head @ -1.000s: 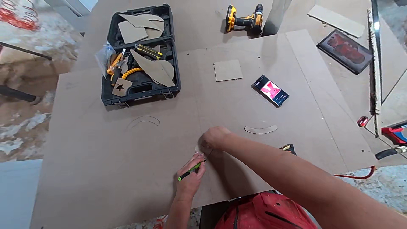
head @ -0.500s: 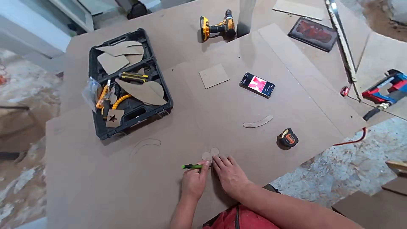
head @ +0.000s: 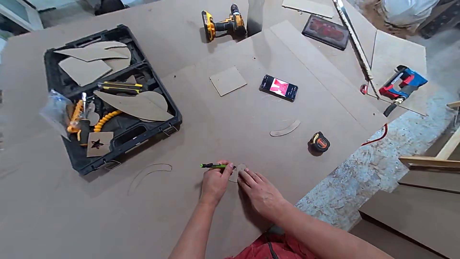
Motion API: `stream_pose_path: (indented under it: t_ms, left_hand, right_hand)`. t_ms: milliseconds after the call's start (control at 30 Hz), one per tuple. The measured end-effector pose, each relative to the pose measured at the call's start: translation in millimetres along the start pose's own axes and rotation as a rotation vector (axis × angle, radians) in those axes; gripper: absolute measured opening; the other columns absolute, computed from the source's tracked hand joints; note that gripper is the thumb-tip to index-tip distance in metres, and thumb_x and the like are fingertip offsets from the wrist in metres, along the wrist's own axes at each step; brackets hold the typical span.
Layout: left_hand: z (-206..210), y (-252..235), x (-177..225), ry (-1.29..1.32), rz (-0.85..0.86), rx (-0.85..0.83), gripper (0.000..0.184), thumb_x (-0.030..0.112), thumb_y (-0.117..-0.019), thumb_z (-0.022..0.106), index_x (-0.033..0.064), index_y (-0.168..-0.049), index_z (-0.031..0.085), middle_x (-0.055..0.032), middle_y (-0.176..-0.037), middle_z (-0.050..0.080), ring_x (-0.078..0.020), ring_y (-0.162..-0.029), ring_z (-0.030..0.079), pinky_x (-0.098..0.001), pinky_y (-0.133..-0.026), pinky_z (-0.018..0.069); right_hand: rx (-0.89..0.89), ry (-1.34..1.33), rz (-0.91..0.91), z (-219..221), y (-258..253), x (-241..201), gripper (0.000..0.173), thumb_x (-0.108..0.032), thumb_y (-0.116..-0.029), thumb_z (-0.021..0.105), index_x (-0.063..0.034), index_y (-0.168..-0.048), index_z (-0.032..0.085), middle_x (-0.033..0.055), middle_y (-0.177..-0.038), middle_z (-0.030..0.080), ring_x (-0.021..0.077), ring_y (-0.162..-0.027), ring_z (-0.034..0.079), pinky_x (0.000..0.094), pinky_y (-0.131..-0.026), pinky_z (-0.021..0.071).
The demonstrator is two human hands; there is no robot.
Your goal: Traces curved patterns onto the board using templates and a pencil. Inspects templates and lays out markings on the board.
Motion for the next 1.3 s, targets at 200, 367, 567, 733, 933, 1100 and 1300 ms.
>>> stream_pose_path:
  t_ms: [200,367,567,733,933,1100,1300]
  left_hand:
    - [1,-1,0,-0.058,0.048,0.0,0.018,0.035,-0.1024,0.063,0.0222,-0.103,0.076,0.0083,-0.08,0.073,-0.0058,-0.07,0.067,-0.0328,-0.068,0.0579]
    - [3,4,-4,-0.196,0.148,0.017,0.024,0.038,-0.1025,0.059,0.0213,-0.101,0.076,0.0075,-0.079,0.069,-0.0067,-0.069,0.064,-0.0352,-0.067,0.0559]
    - [-3,-4,4,-0.327,0.185,-0.078,0.028,0.037,-0.1043,0.057,0.0169,-0.1,0.076,0.0019,-0.084,0.072,-0.0136,-0.077,0.069,-0.0434,-0.075,0.0583]
    - [-3,-3,3,-0.348,0.182,-0.021,0.03,0.036,-0.1052,0.055,0.0164,-0.098,0.076,0.0017,-0.082,0.072,-0.0139,-0.074,0.069,-0.0433,-0.072,0.0582]
    - [-6,4,-8,-0.284,0.108,0.098,0.03,0.035,-0.1055,0.054,0.0128,-0.101,0.074,0.0006,-0.077,0.071,-0.0131,-0.068,0.069,-0.04,-0.067,0.0605]
    - [-10,14,-16,-0.262,0.106,0.148,0.03,0.034,-0.1056,0.053,0.0135,-0.1,0.074,0.0015,-0.078,0.072,-0.0118,-0.069,0.069,-0.0391,-0.068,0.0605]
    - [-4,26,-21,-0.226,0.115,0.228,0.031,0.034,-0.1052,0.051,0.0128,-0.101,0.073,0.0025,-0.078,0.072,-0.0105,-0.068,0.07,-0.0367,-0.067,0.0606]
  right_hand:
    - [-0.03,0.036,0.009,-4,-3,-7,0.052,-0.006,-0.102,0.04,-0.0071,-0.154,0.045,0.01,-0.168,0.03,0.0276,-0.156,0.025,0.0455,-0.125,0.0279]
    - [-0.094,0.051,0.041,-10,-6,-14,0.052,-0.005,-0.1026,0.039,-0.0045,-0.155,0.043,0.0142,-0.169,0.027,0.0308,-0.156,0.024,0.048,-0.125,0.027]
    - [-0.134,0.039,0.07,-10,-7,-17,0.055,-0.002,-0.1029,0.038,-0.0033,-0.157,0.037,0.0161,-0.17,0.022,0.0332,-0.157,0.021,0.0513,-0.126,0.0246]
    - [-0.134,0.049,0.068,-9,-7,-16,0.055,-0.003,-0.1033,0.038,-0.0038,-0.158,0.036,0.0148,-0.17,0.022,0.0323,-0.157,0.021,0.0519,-0.125,0.0257]
    - [-0.15,0.058,0.076,-10,-5,-14,0.058,-0.002,-0.1019,0.041,-0.0072,-0.159,0.035,0.0112,-0.172,0.019,0.0303,-0.158,0.017,0.0538,-0.124,0.0255]
    - [-0.138,0.058,0.069,-9,-4,-12,0.058,-0.003,-0.1016,0.042,-0.0097,-0.159,0.037,0.0085,-0.172,0.019,0.0281,-0.159,0.017,0.0539,-0.125,0.0254]
    - [-0.122,0.059,0.049,-12,-4,-6,0.059,-0.003,-0.1001,0.044,-0.0159,-0.157,0.041,0.0031,-0.171,0.023,0.024,-0.158,0.021,0.0538,-0.123,0.0279]
Point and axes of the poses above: each hand's wrist, its own y-axis away from the middle knuckle, its own z-axis out of the palm, x = y × z, the point moved 3 cm from there along -y, towards the middle knuckle
